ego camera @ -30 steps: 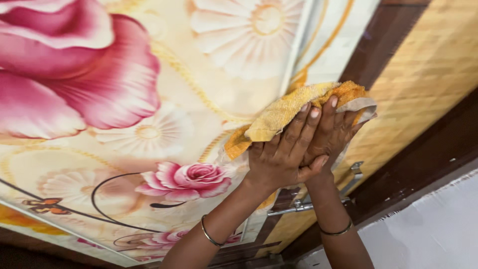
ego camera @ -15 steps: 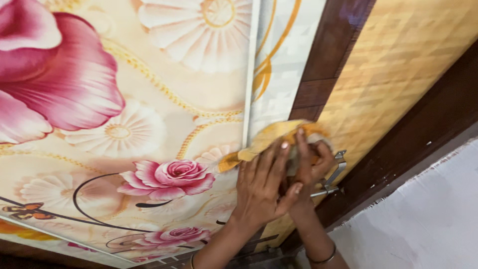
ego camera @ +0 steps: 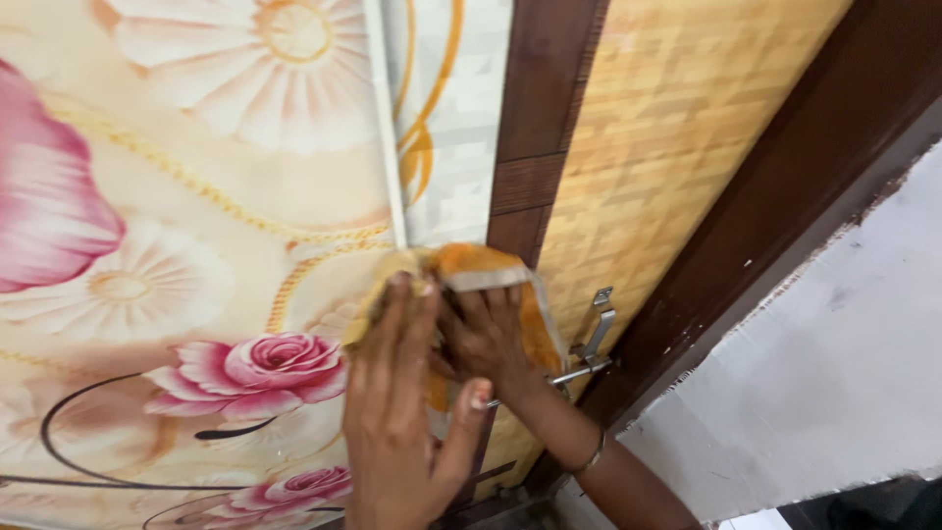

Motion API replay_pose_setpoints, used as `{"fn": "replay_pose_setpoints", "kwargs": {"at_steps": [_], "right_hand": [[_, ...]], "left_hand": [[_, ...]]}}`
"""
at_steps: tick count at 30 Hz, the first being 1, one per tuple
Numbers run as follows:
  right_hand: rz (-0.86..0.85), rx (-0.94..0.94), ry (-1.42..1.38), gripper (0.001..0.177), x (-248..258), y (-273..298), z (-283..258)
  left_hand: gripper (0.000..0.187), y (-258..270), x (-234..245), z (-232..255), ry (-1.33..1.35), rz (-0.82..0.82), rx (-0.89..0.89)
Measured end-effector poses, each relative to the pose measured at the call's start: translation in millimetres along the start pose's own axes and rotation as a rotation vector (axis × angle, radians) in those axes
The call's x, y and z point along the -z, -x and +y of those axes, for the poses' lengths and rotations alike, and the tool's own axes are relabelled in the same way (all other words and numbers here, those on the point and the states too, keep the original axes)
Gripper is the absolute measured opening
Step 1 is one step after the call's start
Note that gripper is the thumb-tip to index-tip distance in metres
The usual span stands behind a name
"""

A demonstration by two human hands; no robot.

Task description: The person wipes a floral-patterned door with a yellow cloth. They dip the cloth into a bowl of water on a blue chair, then wipe the door surface and the metal latch repeatedly.

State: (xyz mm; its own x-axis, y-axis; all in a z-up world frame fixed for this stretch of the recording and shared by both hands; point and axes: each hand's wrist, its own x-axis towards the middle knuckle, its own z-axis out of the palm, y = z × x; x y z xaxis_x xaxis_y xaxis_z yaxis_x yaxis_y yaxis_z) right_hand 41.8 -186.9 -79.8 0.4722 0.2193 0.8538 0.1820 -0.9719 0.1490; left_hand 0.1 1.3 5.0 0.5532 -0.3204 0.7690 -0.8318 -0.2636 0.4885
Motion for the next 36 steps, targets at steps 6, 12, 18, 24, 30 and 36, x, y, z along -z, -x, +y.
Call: {"fn": "replay_pose_setpoints", "kwargs": {"at_steps": [6,12,18,24,30,36], "right_hand": [[0.132,0.083,0.19,0.073,19,-59,56],[0.224,-0.08,0.192,0.085,50,-74,100],[0.266,-0.256,0.201,0.094,71,-65,132],[0.348,-0.492,0.186,0.088,49,-18,170],[0.414,-0.602,0.073,0.081,19,53,213],[0.145,-0.593,0.118,0.093,11,99,165]], "left_hand": [[0.069,-24,-34,1,-0.097,0.034,-0.02],[0.071,-33,-58,13,-0.107,-0.091,-0.13],[0.071,-45,-103,12,-0.15,-0.078,-0.165],[0.064,-37,-148,14,-0.029,-0.161,-0.176],[0.058,-2,-195,-12,-0.13,-0.202,-0.259],[0.055,57,-238,-64,-0.183,-0.251,-0.199]]}}
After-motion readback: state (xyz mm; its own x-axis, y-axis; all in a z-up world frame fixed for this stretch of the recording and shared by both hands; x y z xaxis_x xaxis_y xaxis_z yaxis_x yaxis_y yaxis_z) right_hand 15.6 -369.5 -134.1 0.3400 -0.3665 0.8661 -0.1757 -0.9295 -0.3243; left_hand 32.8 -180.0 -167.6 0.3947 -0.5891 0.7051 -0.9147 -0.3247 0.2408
